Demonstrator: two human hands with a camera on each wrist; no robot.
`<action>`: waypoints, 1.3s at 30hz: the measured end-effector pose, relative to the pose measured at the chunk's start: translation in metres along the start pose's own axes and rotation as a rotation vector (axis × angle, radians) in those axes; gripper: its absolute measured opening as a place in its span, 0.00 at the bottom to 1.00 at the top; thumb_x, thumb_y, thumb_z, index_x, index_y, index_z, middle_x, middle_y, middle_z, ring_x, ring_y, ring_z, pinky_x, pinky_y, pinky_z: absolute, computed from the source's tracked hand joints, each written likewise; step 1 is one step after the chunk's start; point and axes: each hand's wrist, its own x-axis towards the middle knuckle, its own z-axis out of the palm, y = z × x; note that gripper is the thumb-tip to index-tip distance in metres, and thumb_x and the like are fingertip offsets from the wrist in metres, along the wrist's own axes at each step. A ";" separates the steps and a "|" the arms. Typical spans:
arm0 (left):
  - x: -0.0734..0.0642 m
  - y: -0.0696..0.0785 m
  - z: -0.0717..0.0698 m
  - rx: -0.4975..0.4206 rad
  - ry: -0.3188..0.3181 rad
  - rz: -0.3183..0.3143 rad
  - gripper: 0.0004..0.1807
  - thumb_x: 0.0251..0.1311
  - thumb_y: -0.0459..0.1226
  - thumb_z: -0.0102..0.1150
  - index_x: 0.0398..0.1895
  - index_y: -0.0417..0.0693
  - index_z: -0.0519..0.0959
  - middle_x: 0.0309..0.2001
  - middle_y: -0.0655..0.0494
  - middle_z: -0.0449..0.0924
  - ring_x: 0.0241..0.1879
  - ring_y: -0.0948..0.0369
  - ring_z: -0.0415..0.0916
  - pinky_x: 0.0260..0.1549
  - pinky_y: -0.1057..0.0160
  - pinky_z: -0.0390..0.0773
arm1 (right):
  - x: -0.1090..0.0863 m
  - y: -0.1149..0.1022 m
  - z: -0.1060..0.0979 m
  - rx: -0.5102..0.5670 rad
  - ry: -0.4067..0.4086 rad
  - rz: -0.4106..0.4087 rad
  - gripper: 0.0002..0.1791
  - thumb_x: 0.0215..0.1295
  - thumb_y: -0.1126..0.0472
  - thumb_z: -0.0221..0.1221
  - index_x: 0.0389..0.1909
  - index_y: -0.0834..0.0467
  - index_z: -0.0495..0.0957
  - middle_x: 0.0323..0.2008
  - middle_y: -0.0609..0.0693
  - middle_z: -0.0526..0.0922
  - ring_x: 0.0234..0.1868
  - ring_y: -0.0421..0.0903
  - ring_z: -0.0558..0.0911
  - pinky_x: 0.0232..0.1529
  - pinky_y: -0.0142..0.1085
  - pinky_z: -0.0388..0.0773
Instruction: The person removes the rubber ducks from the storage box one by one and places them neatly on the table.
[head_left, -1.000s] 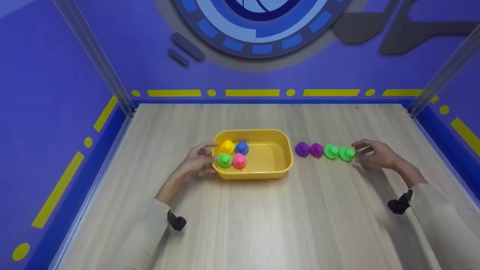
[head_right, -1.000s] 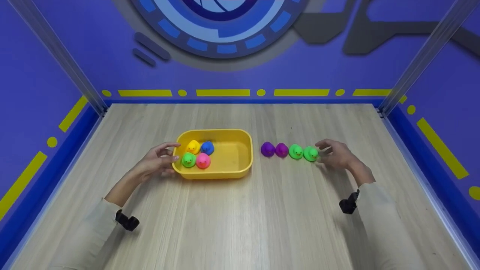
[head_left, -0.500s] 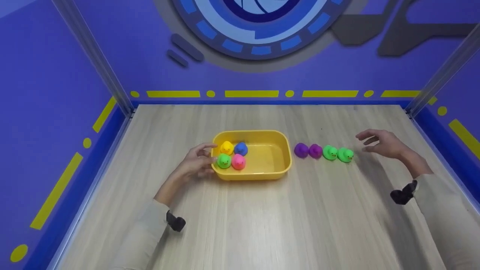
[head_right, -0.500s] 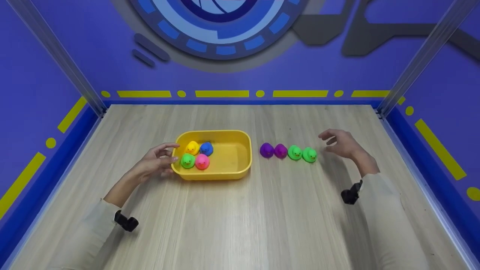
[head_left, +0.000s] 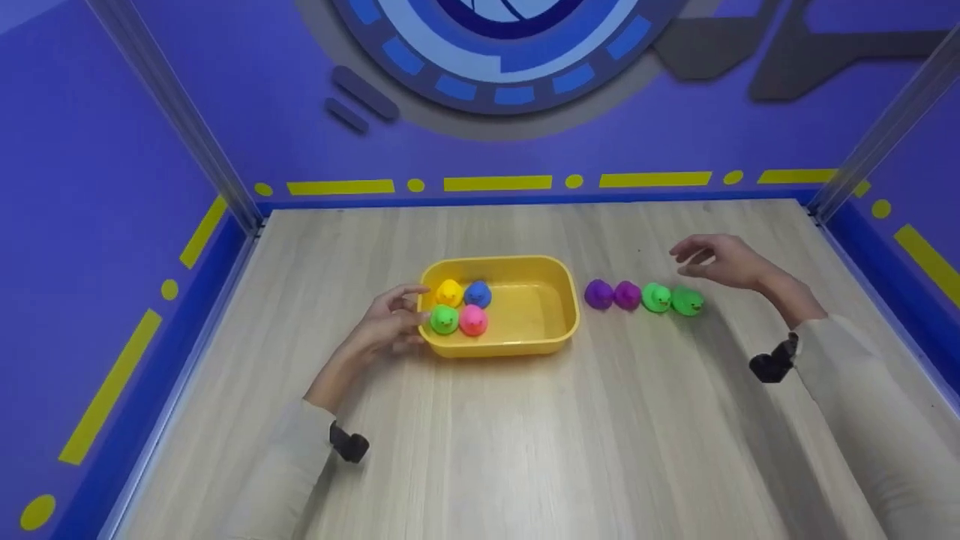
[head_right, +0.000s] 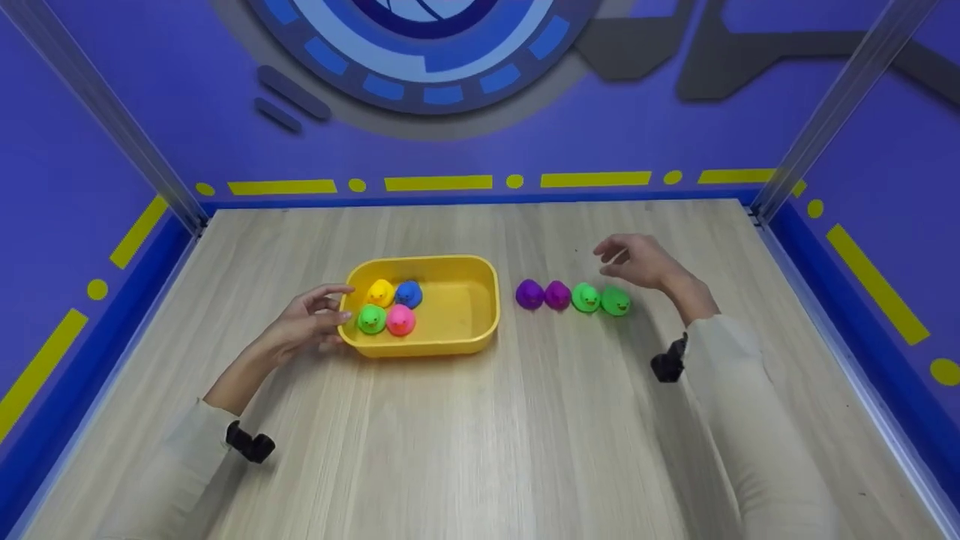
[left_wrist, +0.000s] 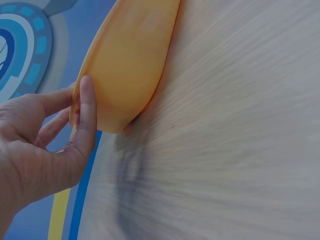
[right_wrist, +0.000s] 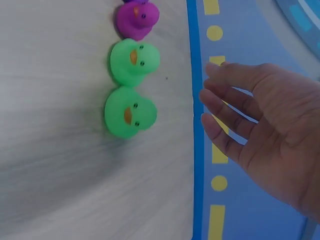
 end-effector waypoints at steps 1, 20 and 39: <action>-0.001 0.000 0.000 -0.001 0.001 -0.003 0.30 0.65 0.30 0.64 0.70 0.51 0.72 0.46 0.51 0.66 0.34 0.59 0.76 0.36 0.61 0.89 | 0.003 -0.004 0.001 0.004 0.001 -0.013 0.17 0.71 0.66 0.61 0.57 0.66 0.79 0.52 0.66 0.84 0.52 0.62 0.83 0.44 0.15 0.72; -0.002 -0.001 -0.002 0.014 0.001 0.007 0.30 0.64 0.30 0.65 0.70 0.51 0.72 0.46 0.52 0.67 0.35 0.58 0.76 0.44 0.55 0.89 | 0.048 -0.057 0.035 0.072 -0.089 -0.073 0.16 0.75 0.64 0.57 0.59 0.63 0.79 0.53 0.63 0.84 0.53 0.57 0.83 0.60 0.54 0.82; 0.001 -0.003 -0.002 0.005 -0.004 -0.010 0.31 0.65 0.31 0.65 0.71 0.53 0.72 0.48 0.51 0.66 0.37 0.57 0.77 0.47 0.54 0.88 | 0.084 -0.100 0.067 0.153 -0.149 -0.163 0.16 0.75 0.66 0.56 0.59 0.66 0.78 0.54 0.66 0.83 0.54 0.60 0.83 0.61 0.56 0.80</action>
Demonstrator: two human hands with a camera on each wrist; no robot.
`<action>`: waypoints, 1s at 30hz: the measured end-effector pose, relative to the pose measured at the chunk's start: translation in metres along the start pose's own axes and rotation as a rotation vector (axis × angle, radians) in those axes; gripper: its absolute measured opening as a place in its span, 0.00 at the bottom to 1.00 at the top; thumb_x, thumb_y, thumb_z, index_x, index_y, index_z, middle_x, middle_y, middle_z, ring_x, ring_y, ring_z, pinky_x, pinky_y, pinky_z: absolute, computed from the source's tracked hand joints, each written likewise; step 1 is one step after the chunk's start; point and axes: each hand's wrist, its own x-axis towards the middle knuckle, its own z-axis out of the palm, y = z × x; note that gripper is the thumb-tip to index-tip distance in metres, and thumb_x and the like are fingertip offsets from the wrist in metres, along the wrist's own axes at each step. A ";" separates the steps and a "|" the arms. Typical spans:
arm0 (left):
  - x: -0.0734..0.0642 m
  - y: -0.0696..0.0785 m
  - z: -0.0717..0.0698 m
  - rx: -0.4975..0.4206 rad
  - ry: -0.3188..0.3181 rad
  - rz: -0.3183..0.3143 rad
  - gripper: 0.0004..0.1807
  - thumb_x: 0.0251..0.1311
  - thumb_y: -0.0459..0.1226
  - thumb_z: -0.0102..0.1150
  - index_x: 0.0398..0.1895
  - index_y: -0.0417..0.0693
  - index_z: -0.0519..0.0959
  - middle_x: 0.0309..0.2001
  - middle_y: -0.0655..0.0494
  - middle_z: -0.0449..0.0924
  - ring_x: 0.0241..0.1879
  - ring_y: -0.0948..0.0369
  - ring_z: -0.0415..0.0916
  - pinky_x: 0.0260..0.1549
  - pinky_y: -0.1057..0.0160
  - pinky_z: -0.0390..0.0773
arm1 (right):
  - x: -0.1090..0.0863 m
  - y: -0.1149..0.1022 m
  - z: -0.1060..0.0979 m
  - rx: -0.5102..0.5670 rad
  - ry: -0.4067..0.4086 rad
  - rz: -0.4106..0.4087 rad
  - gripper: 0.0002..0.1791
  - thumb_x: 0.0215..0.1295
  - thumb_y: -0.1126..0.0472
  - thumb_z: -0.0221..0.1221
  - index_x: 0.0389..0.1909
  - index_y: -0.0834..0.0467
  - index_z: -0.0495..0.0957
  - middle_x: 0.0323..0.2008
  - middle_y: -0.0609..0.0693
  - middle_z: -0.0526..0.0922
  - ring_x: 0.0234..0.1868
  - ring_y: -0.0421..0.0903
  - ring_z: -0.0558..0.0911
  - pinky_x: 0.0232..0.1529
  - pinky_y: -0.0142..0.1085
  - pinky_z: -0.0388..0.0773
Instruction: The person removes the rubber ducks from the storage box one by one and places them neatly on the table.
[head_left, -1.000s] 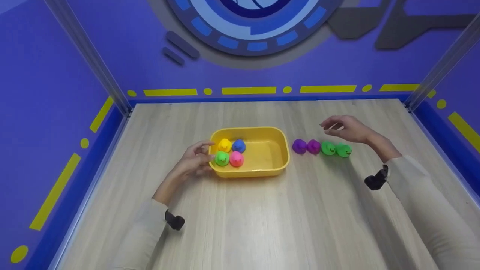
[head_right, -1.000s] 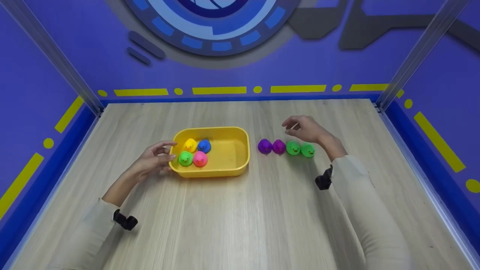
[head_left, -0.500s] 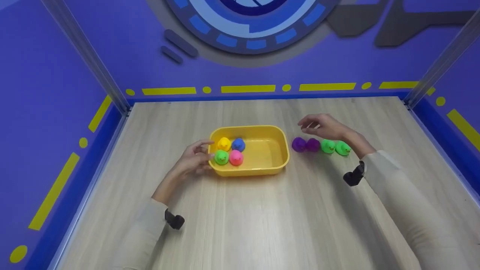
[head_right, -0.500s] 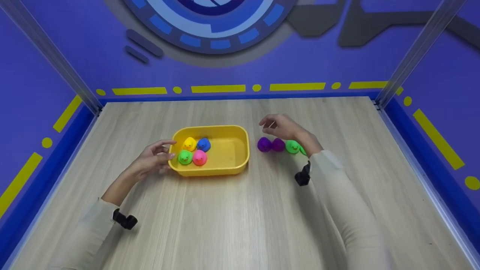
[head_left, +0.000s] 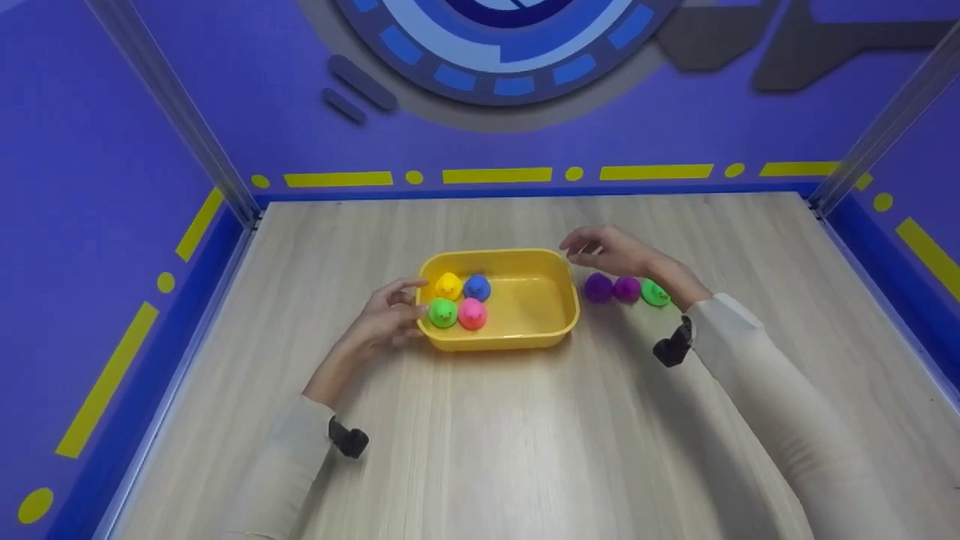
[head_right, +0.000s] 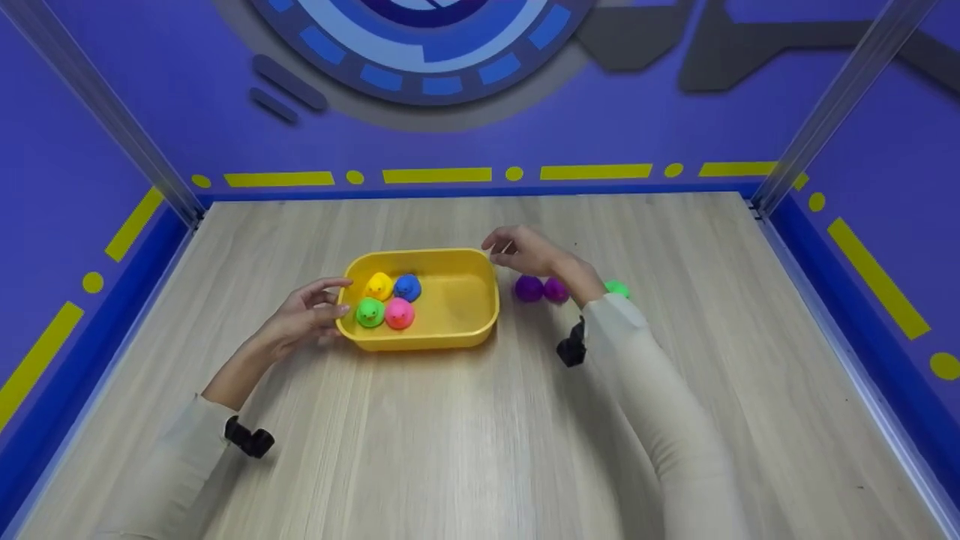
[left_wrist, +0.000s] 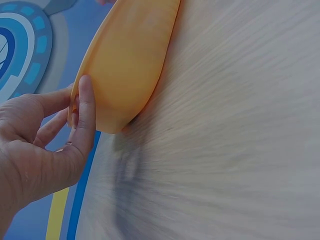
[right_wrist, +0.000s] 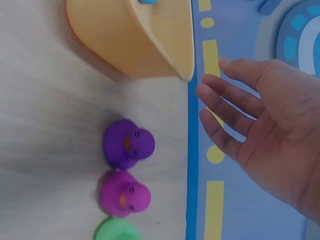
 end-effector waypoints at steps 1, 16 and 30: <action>0.000 0.000 0.000 0.003 0.002 0.001 0.31 0.65 0.32 0.65 0.71 0.53 0.72 0.48 0.51 0.66 0.36 0.57 0.77 0.47 0.54 0.89 | 0.003 -0.002 0.001 0.003 -0.001 -0.005 0.16 0.75 0.66 0.56 0.59 0.66 0.78 0.54 0.66 0.83 0.54 0.60 0.83 0.62 0.56 0.80; 0.000 0.002 0.002 -0.012 0.004 -0.004 0.30 0.65 0.31 0.65 0.70 0.52 0.72 0.48 0.51 0.67 0.38 0.57 0.77 0.48 0.53 0.88 | 0.028 -0.031 0.033 -0.007 -0.092 -0.017 0.17 0.75 0.64 0.57 0.60 0.65 0.78 0.56 0.64 0.83 0.57 0.58 0.82 0.61 0.52 0.82; -0.001 0.001 0.001 0.004 0.022 -0.028 0.29 0.65 0.33 0.67 0.69 0.57 0.74 0.49 0.51 0.68 0.38 0.56 0.78 0.46 0.55 0.89 | 0.045 -0.043 0.068 -0.061 -0.204 -0.006 0.19 0.75 0.63 0.58 0.63 0.62 0.77 0.55 0.60 0.84 0.54 0.55 0.83 0.61 0.48 0.83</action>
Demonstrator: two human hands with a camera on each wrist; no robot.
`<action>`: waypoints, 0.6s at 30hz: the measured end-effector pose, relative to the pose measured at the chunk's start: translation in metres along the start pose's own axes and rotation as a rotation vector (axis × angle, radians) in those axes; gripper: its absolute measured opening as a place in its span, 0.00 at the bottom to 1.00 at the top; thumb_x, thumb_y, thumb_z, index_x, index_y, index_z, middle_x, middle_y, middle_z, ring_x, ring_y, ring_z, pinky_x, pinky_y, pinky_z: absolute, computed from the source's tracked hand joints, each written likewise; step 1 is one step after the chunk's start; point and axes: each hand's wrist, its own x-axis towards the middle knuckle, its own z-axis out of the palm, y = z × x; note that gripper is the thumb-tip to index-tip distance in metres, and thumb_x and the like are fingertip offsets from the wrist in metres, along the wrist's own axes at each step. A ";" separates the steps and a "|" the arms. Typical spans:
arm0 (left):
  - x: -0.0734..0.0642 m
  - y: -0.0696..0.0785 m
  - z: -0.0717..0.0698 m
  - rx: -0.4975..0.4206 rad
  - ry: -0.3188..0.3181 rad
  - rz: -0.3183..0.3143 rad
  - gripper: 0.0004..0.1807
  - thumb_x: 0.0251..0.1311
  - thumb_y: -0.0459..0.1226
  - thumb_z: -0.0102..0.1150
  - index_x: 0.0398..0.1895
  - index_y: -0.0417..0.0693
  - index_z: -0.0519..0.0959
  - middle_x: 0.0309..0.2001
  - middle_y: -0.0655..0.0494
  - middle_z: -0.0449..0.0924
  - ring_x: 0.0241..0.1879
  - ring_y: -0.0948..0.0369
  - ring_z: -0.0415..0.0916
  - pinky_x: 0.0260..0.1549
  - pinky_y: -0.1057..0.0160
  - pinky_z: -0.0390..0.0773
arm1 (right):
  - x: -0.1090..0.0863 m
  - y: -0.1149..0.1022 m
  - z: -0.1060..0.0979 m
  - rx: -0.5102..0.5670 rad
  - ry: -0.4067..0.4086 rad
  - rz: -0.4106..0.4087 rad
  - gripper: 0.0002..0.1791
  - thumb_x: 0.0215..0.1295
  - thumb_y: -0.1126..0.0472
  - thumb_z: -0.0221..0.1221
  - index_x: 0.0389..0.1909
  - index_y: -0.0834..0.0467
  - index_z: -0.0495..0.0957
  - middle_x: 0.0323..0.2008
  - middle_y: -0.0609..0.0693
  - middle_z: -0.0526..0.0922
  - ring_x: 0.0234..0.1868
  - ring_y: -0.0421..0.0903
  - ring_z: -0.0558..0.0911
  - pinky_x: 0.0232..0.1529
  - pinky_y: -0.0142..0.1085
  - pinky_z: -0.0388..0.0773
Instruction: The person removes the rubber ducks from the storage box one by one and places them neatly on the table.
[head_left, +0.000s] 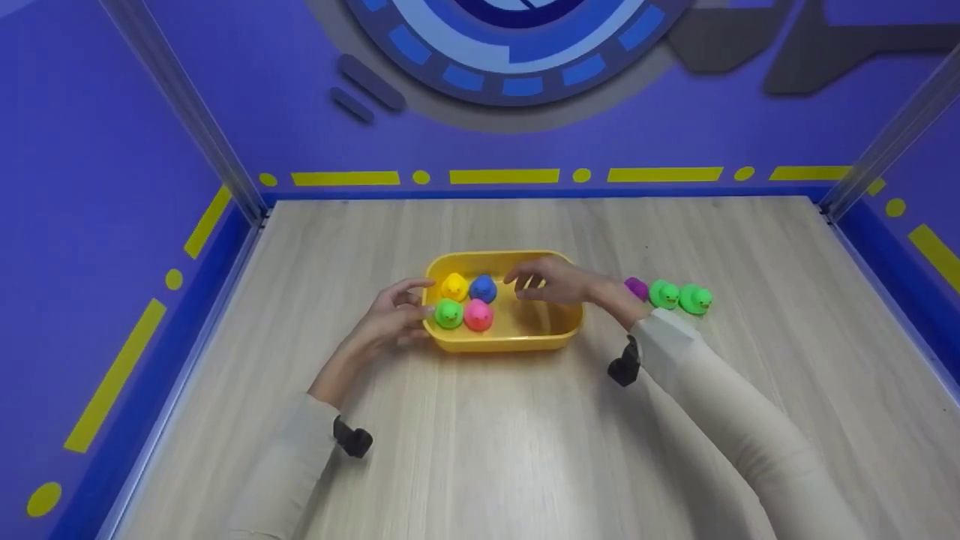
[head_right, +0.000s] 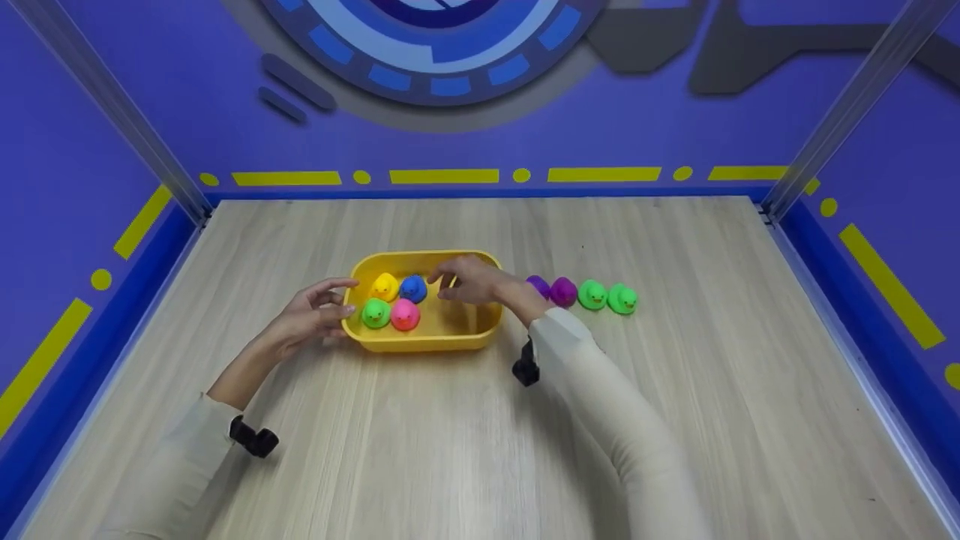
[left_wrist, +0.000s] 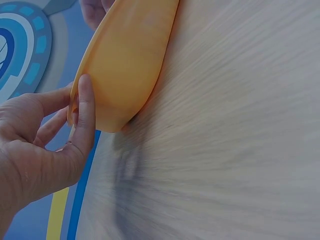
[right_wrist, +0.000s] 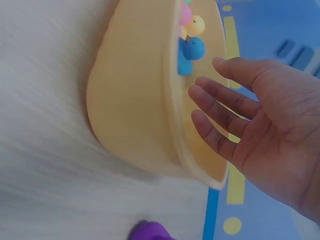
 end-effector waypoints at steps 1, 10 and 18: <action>0.000 0.000 0.000 0.002 -0.001 0.002 0.29 0.65 0.33 0.67 0.69 0.57 0.74 0.49 0.51 0.68 0.38 0.56 0.79 0.46 0.55 0.89 | 0.002 -0.002 0.002 -0.005 -0.010 -0.005 0.20 0.75 0.63 0.58 0.64 0.62 0.76 0.55 0.60 0.84 0.55 0.55 0.83 0.61 0.48 0.83; 0.002 -0.001 -0.001 -0.015 -0.021 0.024 0.30 0.64 0.32 0.67 0.69 0.56 0.73 0.49 0.51 0.68 0.37 0.57 0.79 0.45 0.55 0.89 | 0.014 -0.015 0.020 -0.068 -0.080 -0.051 0.24 0.74 0.63 0.59 0.69 0.58 0.73 0.55 0.59 0.84 0.56 0.55 0.83 0.63 0.49 0.81; 0.000 -0.002 -0.002 -0.027 -0.022 0.026 0.29 0.64 0.33 0.67 0.69 0.57 0.74 0.48 0.51 0.68 0.37 0.57 0.78 0.45 0.55 0.89 | 0.023 -0.018 0.033 -0.090 -0.136 -0.038 0.28 0.74 0.60 0.60 0.73 0.50 0.69 0.53 0.56 0.84 0.51 0.52 0.81 0.60 0.44 0.82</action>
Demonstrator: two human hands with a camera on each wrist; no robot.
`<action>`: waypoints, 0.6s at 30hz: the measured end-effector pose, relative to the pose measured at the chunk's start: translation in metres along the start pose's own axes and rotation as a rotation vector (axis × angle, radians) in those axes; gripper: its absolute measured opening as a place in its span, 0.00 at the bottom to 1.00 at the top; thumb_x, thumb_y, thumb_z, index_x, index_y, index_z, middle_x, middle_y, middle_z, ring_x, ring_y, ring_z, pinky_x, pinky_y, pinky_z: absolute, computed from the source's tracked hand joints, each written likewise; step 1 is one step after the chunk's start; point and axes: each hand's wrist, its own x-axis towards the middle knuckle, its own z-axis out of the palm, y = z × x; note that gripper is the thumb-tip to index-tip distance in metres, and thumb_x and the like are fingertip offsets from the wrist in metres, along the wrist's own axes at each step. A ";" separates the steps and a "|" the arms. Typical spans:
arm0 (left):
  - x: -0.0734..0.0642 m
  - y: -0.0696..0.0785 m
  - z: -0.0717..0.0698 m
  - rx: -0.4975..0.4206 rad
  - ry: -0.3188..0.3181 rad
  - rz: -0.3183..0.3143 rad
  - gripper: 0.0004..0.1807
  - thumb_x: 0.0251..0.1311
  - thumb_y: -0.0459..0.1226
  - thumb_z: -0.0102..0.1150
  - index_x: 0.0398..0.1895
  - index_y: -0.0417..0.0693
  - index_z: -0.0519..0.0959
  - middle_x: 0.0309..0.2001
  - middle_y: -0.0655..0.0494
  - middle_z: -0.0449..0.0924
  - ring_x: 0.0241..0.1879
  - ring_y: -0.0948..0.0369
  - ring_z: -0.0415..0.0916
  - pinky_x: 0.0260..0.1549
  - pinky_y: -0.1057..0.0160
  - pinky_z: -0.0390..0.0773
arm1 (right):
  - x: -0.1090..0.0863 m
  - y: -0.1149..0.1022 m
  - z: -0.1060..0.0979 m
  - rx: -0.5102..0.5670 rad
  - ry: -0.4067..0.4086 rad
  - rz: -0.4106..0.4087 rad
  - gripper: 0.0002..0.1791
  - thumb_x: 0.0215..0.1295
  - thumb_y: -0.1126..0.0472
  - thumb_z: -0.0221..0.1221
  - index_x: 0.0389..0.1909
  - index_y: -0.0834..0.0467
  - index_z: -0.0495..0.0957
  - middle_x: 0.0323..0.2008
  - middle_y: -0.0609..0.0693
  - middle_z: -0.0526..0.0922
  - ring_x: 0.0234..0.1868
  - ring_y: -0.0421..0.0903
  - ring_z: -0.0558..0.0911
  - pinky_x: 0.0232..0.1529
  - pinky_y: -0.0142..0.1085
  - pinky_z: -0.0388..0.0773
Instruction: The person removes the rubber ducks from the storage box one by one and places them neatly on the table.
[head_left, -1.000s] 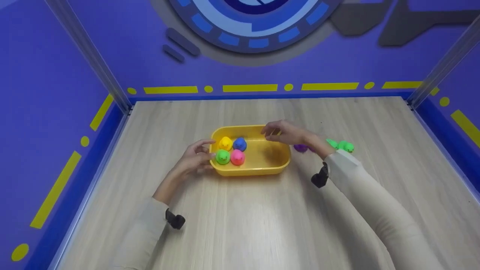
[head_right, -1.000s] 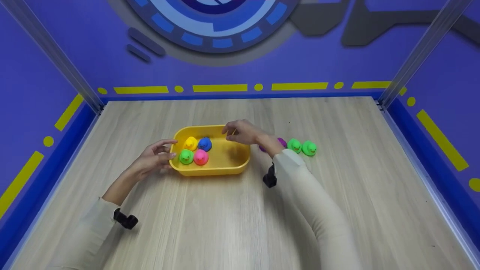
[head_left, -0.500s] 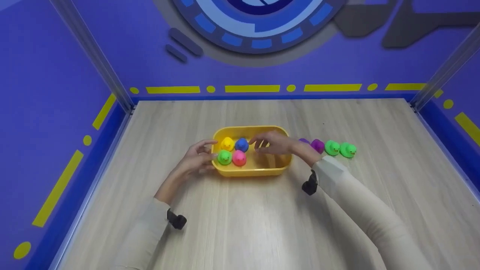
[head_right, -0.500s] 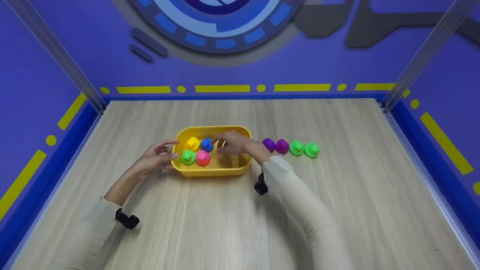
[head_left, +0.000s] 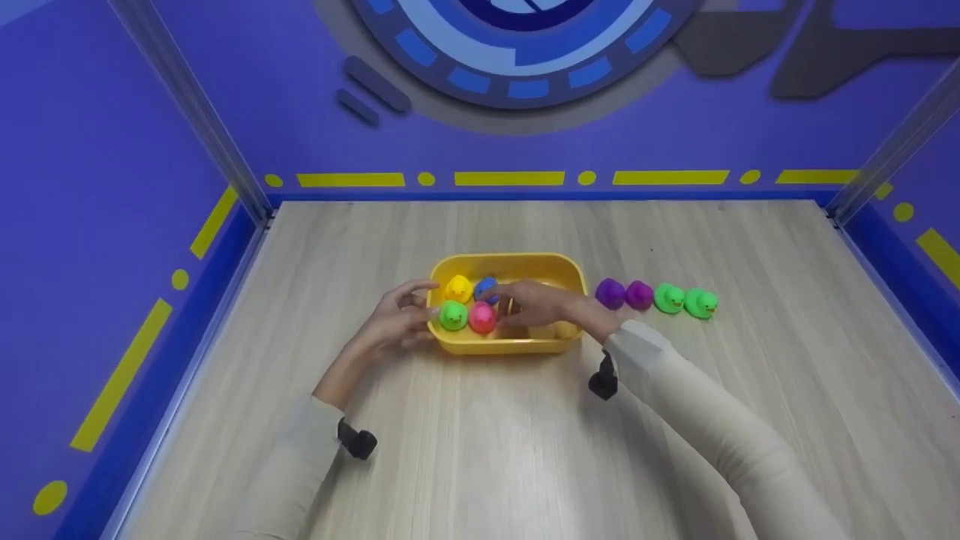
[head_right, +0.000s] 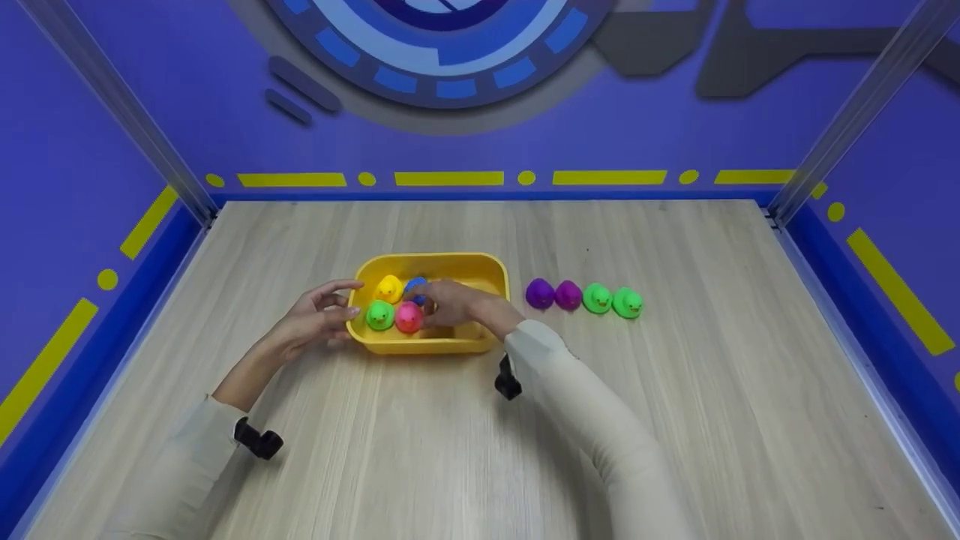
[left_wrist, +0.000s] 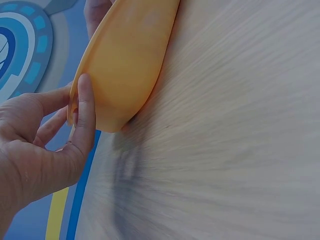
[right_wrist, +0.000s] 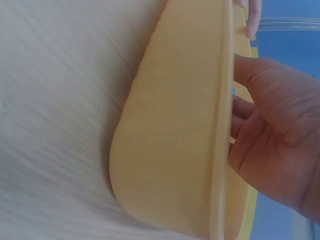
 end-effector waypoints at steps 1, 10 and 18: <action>0.000 0.000 0.000 -0.001 -0.001 0.000 0.29 0.64 0.33 0.67 0.69 0.57 0.74 0.48 0.51 0.68 0.37 0.57 0.78 0.46 0.54 0.89 | 0.001 0.000 0.001 -0.001 0.000 -0.006 0.29 0.74 0.60 0.60 0.73 0.50 0.69 0.52 0.55 0.84 0.51 0.51 0.81 0.60 0.44 0.82; 0.002 0.001 0.002 0.007 0.013 -0.040 0.29 0.64 0.34 0.67 0.68 0.60 0.74 0.51 0.50 0.69 0.40 0.56 0.79 0.49 0.52 0.88 | 0.006 -0.002 0.009 0.010 -0.004 -0.001 0.30 0.72 0.60 0.62 0.73 0.50 0.69 0.54 0.53 0.83 0.51 0.50 0.81 0.63 0.44 0.81; 0.001 0.000 0.002 -0.013 0.011 -0.029 0.30 0.64 0.32 0.66 0.69 0.57 0.74 0.50 0.50 0.68 0.37 0.56 0.79 0.42 0.59 0.89 | 0.008 -0.003 0.012 -0.049 0.000 0.030 0.24 0.72 0.59 0.62 0.67 0.48 0.73 0.47 0.51 0.84 0.45 0.47 0.79 0.58 0.41 0.83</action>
